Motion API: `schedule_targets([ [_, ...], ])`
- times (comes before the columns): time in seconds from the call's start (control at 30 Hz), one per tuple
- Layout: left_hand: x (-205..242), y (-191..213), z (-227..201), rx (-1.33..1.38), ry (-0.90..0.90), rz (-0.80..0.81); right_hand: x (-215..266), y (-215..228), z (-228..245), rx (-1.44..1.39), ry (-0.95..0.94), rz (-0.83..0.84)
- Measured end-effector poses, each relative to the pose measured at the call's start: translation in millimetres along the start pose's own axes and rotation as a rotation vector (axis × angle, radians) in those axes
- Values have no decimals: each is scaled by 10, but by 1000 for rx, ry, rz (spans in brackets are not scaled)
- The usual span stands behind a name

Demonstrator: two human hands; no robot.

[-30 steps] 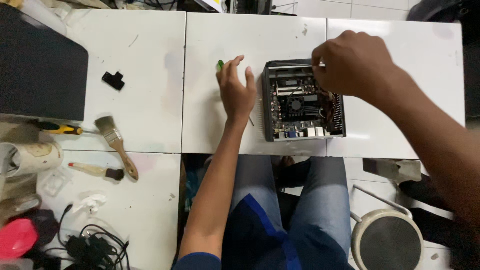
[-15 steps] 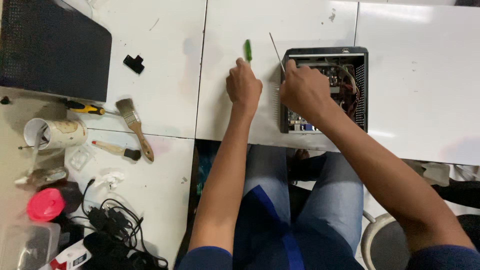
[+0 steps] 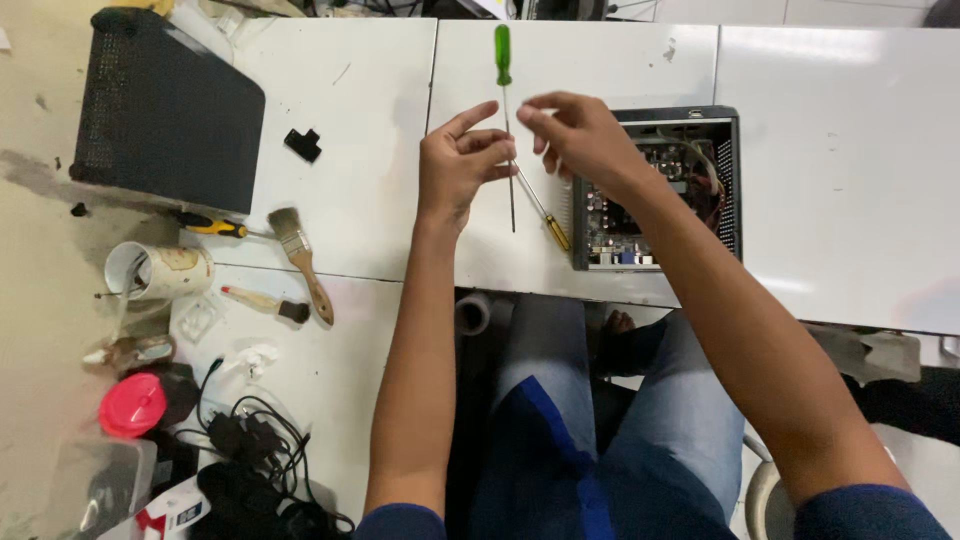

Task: The person works on the internal components of a small form-factor computer case placed on a white table. They use a screwdriver to tighten screws on the motherboard and power supply area, then use a thin metal tool to probe and adjust connections within the case.

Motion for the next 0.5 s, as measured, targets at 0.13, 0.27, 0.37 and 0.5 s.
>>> schedule_targets([
  [0.13, 293, -265, -68, -253, -184, 157, 261, 290, 359, -283, 96, -117],
  [0.27, 374, -534, 58, -392, -432, 290, 539, 667, 473, 317, 206, -137],
  [0.37, 235, -663, 227, -283, -510, 220, 950, 967, 645, 723, 277, -142],
  [0.5, -173, -875, 642, -255, -574, 65, 1618, 1130, 776, 995, 257, -175],
])
Point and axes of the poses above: each hand's wrist, its own x-axis away from the middle knuckle, its own y-axis out of the back of the hand, z = x × y, the point moved 3 cm from there along -x, towards the middle knuckle, and after that the axes turned 7 degrees about -x, right-handed, at the moved point
